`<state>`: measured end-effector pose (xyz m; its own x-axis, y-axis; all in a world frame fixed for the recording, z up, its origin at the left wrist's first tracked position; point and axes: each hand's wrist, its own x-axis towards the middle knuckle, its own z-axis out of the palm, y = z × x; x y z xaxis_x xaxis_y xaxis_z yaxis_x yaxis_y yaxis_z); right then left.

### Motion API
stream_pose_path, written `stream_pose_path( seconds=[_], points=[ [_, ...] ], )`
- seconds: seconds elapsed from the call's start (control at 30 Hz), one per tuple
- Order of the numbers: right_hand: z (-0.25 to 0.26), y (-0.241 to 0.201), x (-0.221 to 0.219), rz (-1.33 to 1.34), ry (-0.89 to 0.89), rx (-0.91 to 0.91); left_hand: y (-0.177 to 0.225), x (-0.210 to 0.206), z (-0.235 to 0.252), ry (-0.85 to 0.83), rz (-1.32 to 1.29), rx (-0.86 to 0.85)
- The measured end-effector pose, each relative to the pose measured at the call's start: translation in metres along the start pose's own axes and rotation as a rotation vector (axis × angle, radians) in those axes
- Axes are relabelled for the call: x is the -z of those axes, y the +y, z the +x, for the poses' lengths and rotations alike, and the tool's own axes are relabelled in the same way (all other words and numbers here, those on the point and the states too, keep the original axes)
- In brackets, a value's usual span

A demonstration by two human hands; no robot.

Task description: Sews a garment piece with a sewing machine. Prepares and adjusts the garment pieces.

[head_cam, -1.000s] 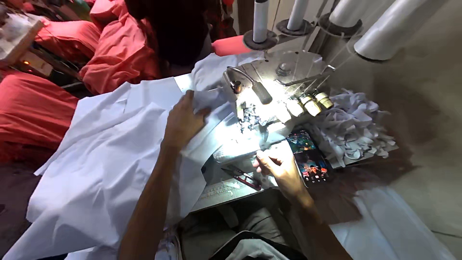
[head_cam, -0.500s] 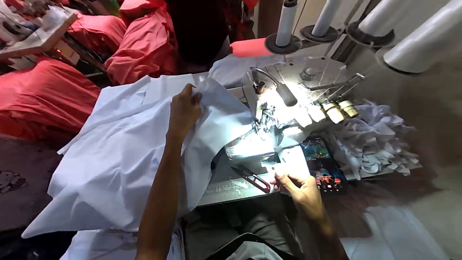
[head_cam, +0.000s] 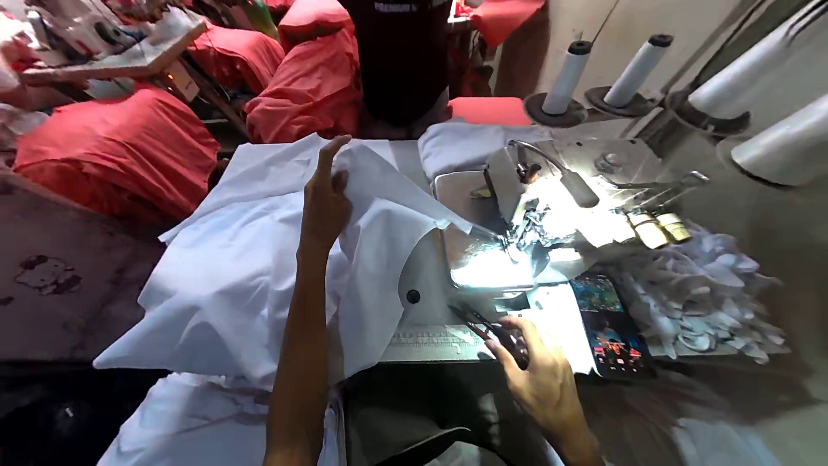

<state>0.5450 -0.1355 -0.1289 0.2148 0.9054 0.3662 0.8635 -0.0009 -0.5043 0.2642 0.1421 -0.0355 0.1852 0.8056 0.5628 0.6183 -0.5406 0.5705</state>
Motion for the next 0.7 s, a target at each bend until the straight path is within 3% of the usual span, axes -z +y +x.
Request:
stream_pose_path(
  seconds=[0.2, 0.33, 0.5, 0.6, 0.7],
  points=[
    [0.005, -0.009, -0.020, -0.151, -0.006, 0.118, -0.003, 0.014, -0.014, -0.055, 0.004, -0.138],
    [0.005, -0.019, -0.023, -0.259, -0.039, 0.112, 0.000, 0.025, -0.030, -0.051, 0.054, -0.124],
    [-0.003, -0.022, -0.013, -0.279, -0.130, 0.110, 0.002, 0.037, -0.056, 0.054, -0.035, -0.205],
    [-0.005, -0.017, 0.014, -0.075, -0.260, 0.094, 0.000, 0.039, -0.082, 0.148, -0.061, -0.217],
    [0.002, -0.005, 0.051, 0.403, -0.500, -0.014, -0.002, 0.036, -0.110, 0.216, -0.071, -0.208]
  ],
)
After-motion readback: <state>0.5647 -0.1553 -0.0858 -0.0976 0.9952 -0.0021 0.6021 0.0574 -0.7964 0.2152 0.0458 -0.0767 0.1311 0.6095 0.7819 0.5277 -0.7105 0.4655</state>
